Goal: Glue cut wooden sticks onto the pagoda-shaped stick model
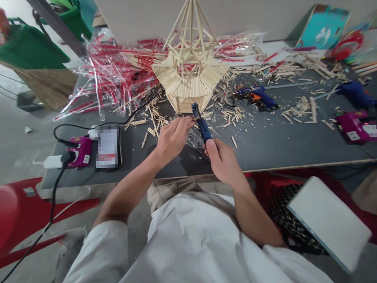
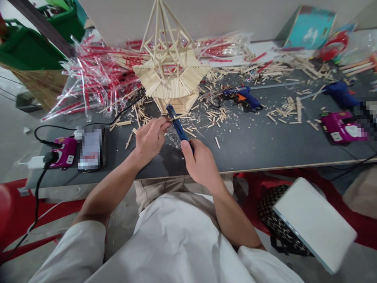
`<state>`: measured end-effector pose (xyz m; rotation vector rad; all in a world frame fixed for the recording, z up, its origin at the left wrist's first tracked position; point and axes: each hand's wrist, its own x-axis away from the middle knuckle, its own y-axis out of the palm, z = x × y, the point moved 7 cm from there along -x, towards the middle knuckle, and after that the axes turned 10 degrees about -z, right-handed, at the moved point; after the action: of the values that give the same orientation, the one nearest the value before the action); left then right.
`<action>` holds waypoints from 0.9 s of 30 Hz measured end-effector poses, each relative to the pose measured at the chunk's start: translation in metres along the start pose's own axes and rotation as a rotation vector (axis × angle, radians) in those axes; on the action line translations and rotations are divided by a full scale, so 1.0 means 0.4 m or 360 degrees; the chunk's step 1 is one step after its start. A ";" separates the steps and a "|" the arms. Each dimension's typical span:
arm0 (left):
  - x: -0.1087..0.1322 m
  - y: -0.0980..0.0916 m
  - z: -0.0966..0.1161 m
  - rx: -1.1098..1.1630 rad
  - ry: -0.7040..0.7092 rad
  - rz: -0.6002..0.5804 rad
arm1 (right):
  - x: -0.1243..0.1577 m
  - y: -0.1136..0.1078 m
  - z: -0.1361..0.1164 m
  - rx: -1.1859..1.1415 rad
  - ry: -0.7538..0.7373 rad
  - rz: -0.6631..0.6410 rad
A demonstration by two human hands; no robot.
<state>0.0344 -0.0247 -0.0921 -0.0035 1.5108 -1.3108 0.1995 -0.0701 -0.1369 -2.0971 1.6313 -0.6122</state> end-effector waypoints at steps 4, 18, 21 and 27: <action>0.002 -0.003 0.005 0.0044 0.0032 0.0032 | -0.001 0.001 -0.002 0.0038 -0.0037 0.0036; -0.002 -0.036 0.008 -0.0156 -0.0012 0.0118 | 0.003 0.012 -0.044 0.0513 0.0058 0.0138; -0.006 -0.043 0.018 -0.0157 0.0019 0.0135 | 0.005 -0.005 -0.036 0.0521 0.0116 0.0209; -0.009 -0.050 0.009 -0.0089 0.0000 0.0154 | 0.002 -0.075 0.003 0.0504 0.0099 0.0365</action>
<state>0.0263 -0.0330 -0.0749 0.0330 1.5285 -1.1914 0.2240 -0.0638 -0.1210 -1.6551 1.6542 -0.8043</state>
